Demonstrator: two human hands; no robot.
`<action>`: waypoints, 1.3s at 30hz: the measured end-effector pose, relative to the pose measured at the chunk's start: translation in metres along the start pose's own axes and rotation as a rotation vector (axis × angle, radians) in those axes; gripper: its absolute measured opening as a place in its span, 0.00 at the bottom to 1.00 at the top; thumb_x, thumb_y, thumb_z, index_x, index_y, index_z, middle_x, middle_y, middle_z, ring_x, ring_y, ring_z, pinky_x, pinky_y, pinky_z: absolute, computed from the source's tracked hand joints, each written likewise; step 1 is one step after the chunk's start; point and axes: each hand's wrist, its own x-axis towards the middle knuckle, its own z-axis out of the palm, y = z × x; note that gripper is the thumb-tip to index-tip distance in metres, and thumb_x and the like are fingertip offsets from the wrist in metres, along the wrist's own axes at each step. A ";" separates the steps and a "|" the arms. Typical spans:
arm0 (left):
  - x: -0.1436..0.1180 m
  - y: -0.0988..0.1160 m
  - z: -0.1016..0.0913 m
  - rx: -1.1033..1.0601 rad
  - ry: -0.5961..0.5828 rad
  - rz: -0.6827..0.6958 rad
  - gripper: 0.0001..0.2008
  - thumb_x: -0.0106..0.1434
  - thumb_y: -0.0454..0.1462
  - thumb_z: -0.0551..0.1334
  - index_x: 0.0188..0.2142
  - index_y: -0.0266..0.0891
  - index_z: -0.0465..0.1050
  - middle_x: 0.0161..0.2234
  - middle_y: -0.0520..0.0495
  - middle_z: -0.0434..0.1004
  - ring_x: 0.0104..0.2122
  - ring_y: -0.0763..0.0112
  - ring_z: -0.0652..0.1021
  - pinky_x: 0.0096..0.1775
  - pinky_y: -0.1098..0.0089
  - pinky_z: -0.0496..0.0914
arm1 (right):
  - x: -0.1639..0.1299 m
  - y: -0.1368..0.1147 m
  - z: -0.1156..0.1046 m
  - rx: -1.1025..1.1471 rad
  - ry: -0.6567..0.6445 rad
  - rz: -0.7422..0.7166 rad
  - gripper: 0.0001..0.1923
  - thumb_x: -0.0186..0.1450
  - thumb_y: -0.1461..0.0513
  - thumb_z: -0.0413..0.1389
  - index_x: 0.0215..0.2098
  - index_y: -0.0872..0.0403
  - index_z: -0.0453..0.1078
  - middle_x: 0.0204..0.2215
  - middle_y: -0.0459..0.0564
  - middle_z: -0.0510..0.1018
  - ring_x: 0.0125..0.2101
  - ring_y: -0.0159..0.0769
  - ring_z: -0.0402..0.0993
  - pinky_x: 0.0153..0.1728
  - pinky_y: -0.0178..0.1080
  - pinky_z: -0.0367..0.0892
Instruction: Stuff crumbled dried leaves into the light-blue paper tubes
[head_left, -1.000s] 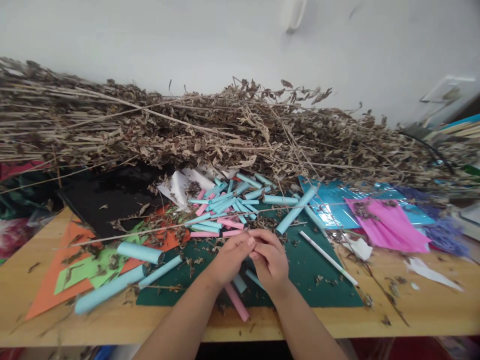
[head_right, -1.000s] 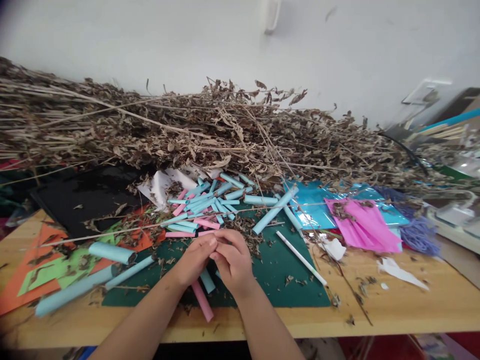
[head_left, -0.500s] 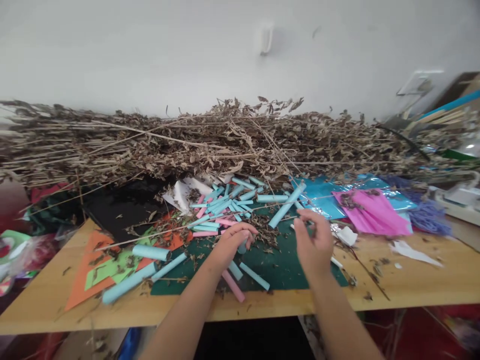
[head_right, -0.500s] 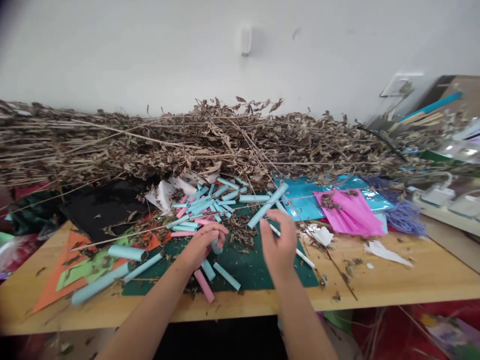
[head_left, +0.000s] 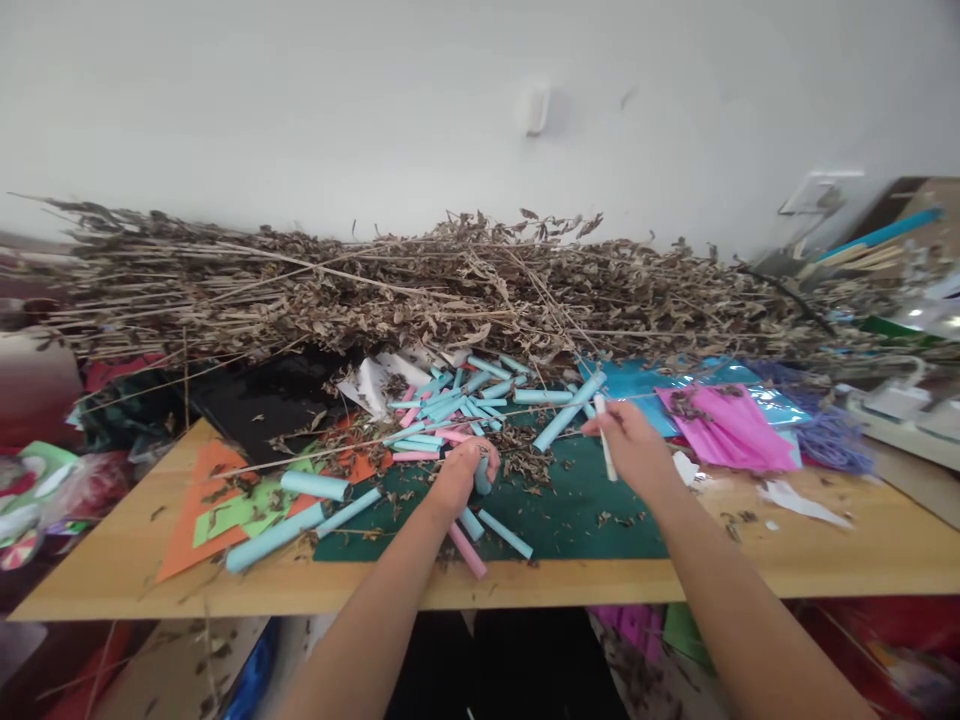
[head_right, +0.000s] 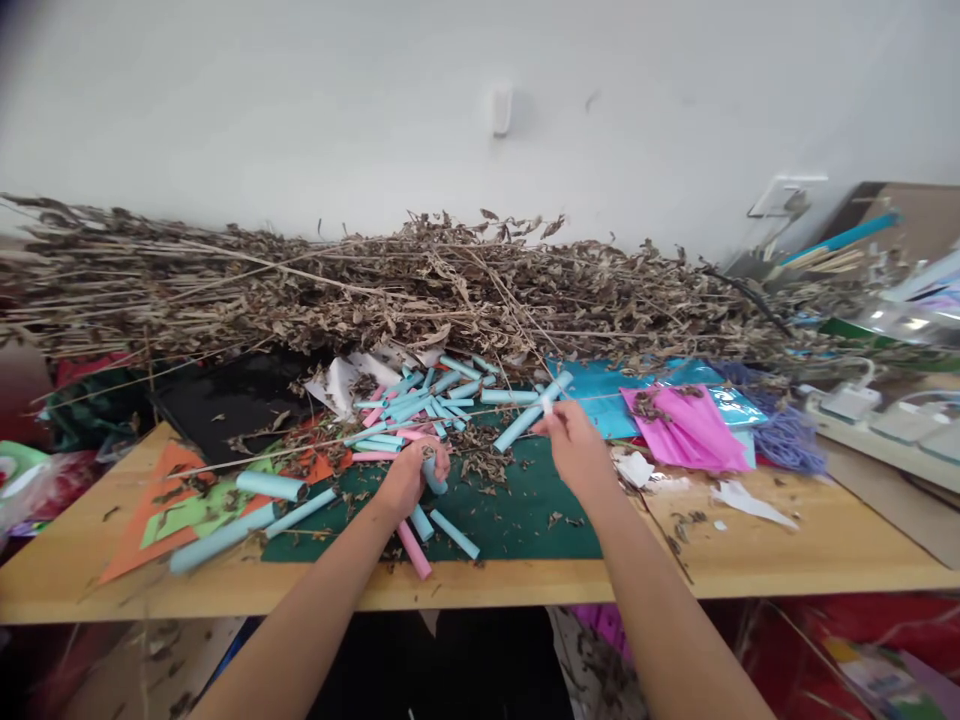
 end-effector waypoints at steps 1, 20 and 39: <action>0.000 -0.001 0.000 0.017 0.004 0.007 0.24 0.47 0.56 0.50 0.21 0.35 0.61 0.16 0.54 0.59 0.17 0.78 0.61 0.21 0.74 0.56 | 0.001 -0.014 -0.002 0.123 0.039 -0.023 0.08 0.62 0.59 0.38 0.30 0.51 0.55 0.22 0.44 0.66 0.25 0.32 0.65 0.26 0.36 0.60; 0.004 -0.002 0.012 0.174 0.157 -0.007 0.12 0.46 0.37 0.58 0.16 0.35 0.55 0.14 0.58 0.53 0.17 0.83 0.54 0.20 0.77 0.52 | -0.001 -0.130 0.055 1.569 -0.300 -0.167 0.26 0.50 0.42 0.46 0.12 0.54 0.50 0.07 0.36 0.44 0.08 0.21 0.39 0.08 0.27 0.40; 0.004 0.001 0.011 0.283 0.138 -0.024 0.10 0.47 0.36 0.57 0.16 0.35 0.57 0.15 0.57 0.54 0.17 0.81 0.56 0.21 0.77 0.52 | 0.002 -0.137 0.026 1.435 -0.289 -0.315 0.27 0.51 0.41 0.45 0.12 0.54 0.49 0.08 0.37 0.45 0.09 0.22 0.40 0.10 0.29 0.43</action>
